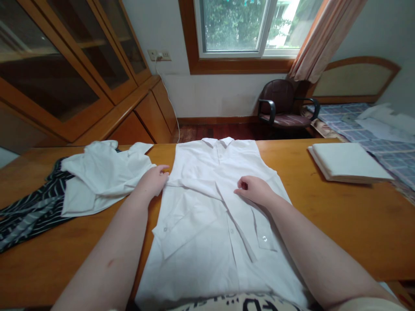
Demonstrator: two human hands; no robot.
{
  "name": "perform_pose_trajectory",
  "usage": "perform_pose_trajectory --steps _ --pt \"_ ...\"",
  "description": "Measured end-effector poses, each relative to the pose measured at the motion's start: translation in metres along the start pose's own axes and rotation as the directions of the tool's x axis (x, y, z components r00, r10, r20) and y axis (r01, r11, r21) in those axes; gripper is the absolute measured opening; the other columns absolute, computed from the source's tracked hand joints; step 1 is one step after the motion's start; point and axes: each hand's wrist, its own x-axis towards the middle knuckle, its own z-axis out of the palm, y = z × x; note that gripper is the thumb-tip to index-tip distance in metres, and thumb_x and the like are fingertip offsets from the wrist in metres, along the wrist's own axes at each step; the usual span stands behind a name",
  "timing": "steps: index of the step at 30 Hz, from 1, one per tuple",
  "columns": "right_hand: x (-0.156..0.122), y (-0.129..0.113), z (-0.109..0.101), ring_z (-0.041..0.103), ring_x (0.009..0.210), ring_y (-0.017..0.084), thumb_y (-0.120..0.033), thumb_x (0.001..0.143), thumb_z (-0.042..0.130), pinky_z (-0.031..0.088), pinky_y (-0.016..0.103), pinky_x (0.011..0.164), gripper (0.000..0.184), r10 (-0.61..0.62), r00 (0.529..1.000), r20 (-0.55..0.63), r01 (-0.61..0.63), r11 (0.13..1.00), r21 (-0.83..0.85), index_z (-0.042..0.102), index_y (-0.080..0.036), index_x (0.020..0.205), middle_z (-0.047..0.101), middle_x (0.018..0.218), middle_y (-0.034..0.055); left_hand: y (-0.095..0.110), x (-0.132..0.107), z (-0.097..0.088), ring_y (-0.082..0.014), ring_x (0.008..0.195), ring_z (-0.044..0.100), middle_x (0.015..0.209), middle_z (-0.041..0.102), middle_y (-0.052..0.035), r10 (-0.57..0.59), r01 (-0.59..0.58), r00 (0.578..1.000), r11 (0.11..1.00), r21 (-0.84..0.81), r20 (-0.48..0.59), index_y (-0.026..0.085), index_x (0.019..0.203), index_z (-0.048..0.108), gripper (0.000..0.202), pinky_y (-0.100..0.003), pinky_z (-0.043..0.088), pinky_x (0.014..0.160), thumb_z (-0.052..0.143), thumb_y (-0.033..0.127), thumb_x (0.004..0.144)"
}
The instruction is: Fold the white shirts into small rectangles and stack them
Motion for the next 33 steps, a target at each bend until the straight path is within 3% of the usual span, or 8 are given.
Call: perform_pose_trajectory --steps 5,10,16,20,25,30,33 --pt "0.0 0.001 -0.001 0.049 0.059 0.013 -0.041 0.075 0.065 0.027 0.026 0.053 0.023 0.011 1.0 0.028 -0.011 1.0 -0.012 0.058 -0.022 0.064 0.062 0.065 -0.001 -0.011 -0.025 0.007 -0.0242 0.114 0.058 0.123 0.064 -0.0066 0.213 -0.218 0.976 0.967 0.134 0.048 0.023 0.122 0.062 0.052 -0.033 0.042 0.1 0.047 0.019 0.073" --pt "-0.001 0.002 -0.002 0.049 0.058 0.013 -0.039 0.077 0.061 0.028 0.026 0.053 0.023 -0.006 0.999 0.034 0.006 1.0 -0.001 0.057 -0.022 0.063 0.062 0.065 -0.001 -0.013 -0.021 0.006 -0.0231 0.105 0.061 0.115 0.066 -0.0065 0.221 -0.223 0.975 0.971 0.085 0.027 0.022 0.12 0.063 0.047 -0.03 0.047 0.093 0.044 0.026 0.078" --pt "-0.001 0.001 -0.002 0.049 0.059 0.013 -0.042 0.078 0.061 0.027 0.027 0.053 0.025 0.0 1.0 0.031 -0.001 1.0 0.015 0.057 -0.022 0.064 0.062 0.064 -0.0013 -0.021 -0.022 0.008 -0.0214 0.099 0.061 0.112 0.066 -0.0056 0.288 -0.288 0.958 0.958 -0.003 -0.003 0.02 0.118 0.062 0.048 -0.028 0.047 0.09 0.046 0.024 0.073" --pt "-0.002 -0.001 -0.003 0.049 0.059 0.013 -0.045 0.079 0.059 0.027 0.026 0.053 0.027 0.017 0.999 0.035 -0.017 1.0 0.018 0.056 -0.022 0.064 0.061 0.064 -0.0016 -0.021 -0.021 0.008 -0.0219 0.092 0.062 0.103 0.068 -0.0038 0.264 -0.268 0.963 0.961 -0.068 -0.056 0.023 0.105 0.066 0.035 -0.03 0.047 0.083 0.046 0.034 0.079" --pt "-0.003 -0.005 -0.004 0.048 0.06 0.012 -0.046 0.08 0.058 0.026 0.026 0.054 0.028 0.029 0.999 0.035 -0.028 0.999 -0.026 0.056 -0.022 0.065 0.061 0.065 -0.0022 -0.014 -0.019 0.01 -0.0204 0.08 0.061 0.087 0.067 -0.0034 0.198 -0.203 0.974 0.978 -0.04 -0.115 0.021 0.089 0.063 0.022 -0.028 0.044 0.074 0.05 0.026 0.072" --pt "-0.004 -0.008 -0.002 0.049 0.06 0.012 -0.047 0.075 0.063 0.026 0.025 0.053 0.027 0.081 0.995 0.05 -0.079 0.996 -0.036 0.057 -0.022 0.066 0.061 0.066 -0.0027 -0.008 -0.018 0.012 -0.0214 0.074 0.058 0.076 0.063 -0.003 0.018 -0.016 0.975 1.0 0.01 -0.223 0.022 0.082 0.056 0.012 -0.029 0.04 0.064 0.05 0.024 0.073" --pt "-0.003 -0.008 -0.002 0.05 0.062 0.012 -0.043 0.071 0.067 0.027 0.025 0.054 0.023 0.079 0.996 0.044 -0.076 0.995 -0.057 0.059 -0.022 0.067 0.062 0.069 -0.0024 -0.01 -0.018 0.01 -0.0208 0.075 0.058 0.077 0.063 -0.0032 0.035 -0.029 0.978 0.999 0.032 -0.206 0.022 0.081 0.055 0.011 -0.029 0.04 0.065 0.049 0.02 0.071"
